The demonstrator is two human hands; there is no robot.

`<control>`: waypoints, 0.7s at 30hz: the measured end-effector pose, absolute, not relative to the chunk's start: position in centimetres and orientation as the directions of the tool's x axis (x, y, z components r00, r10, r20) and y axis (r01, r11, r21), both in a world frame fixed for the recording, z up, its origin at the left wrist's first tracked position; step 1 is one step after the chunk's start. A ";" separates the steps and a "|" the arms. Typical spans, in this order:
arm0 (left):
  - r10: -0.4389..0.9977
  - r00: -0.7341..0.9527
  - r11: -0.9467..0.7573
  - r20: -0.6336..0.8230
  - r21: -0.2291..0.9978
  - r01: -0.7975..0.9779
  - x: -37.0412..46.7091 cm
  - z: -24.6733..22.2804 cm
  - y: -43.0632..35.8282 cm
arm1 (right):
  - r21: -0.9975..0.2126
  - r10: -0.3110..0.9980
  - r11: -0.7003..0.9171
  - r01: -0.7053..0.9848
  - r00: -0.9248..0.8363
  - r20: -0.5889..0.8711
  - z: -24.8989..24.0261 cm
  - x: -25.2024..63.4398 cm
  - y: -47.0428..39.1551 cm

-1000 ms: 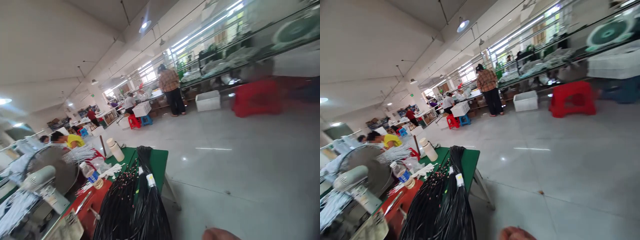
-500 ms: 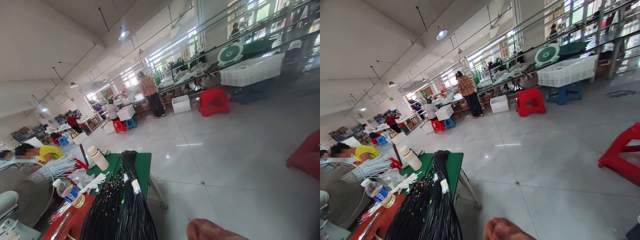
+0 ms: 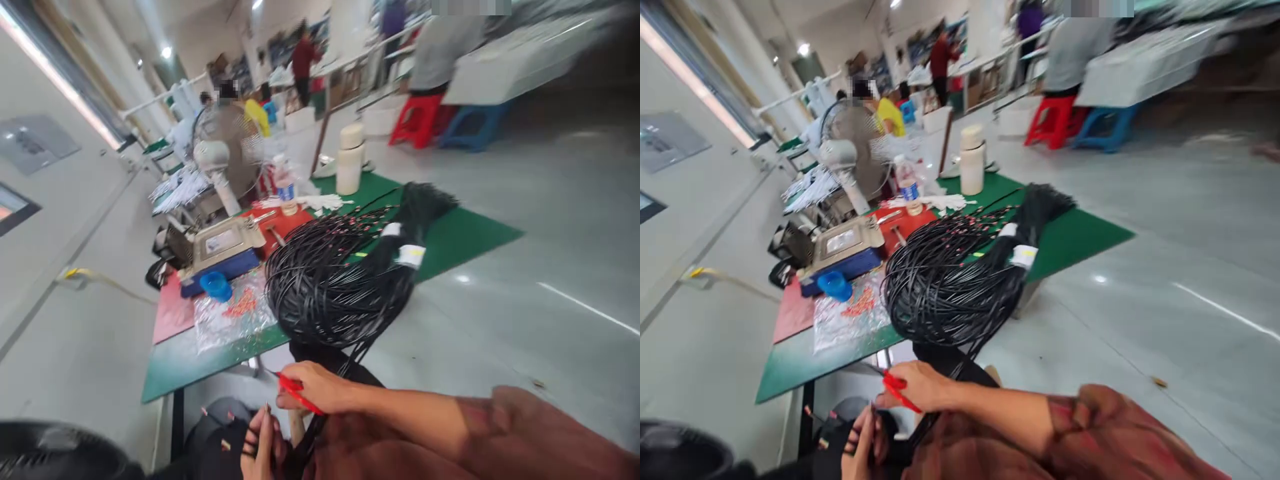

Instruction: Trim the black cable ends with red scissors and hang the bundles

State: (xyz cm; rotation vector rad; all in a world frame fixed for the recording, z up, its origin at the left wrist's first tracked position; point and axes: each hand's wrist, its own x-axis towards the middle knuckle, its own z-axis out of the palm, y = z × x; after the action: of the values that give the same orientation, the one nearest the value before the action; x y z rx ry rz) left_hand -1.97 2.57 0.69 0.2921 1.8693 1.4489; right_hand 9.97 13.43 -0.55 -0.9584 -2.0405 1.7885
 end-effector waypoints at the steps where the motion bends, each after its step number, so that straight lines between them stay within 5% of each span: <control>1: 0.590 -0.676 0.326 -0.441 0.896 -0.301 -2.2 0.6 2.3 | -0.936 0.607 0.124 0.331 -0.771 -0.192 -0.9 10.2 13.4; 7: 0.616 -0.570 0.247 -0.543 0.821 -0.515 -2.5 0.3 2.5 | -0.808 0.457 0.409 0.424 -0.862 -0.221 -1.5 11.4 12.2; 21: 0.594 -0.621 0.285 -0.512 0.855 -0.433 -3.2 -1.4 1.9 | -0.780 0.485 0.427 0.458 -0.844 -0.230 -2.7 10.1 11.6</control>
State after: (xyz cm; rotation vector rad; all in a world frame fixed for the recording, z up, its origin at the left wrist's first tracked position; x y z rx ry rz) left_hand -3.15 1.93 -1.36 0.1481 1.6842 1.4839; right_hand 10.07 11.64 -2.73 -0.8688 -2.6282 1.4215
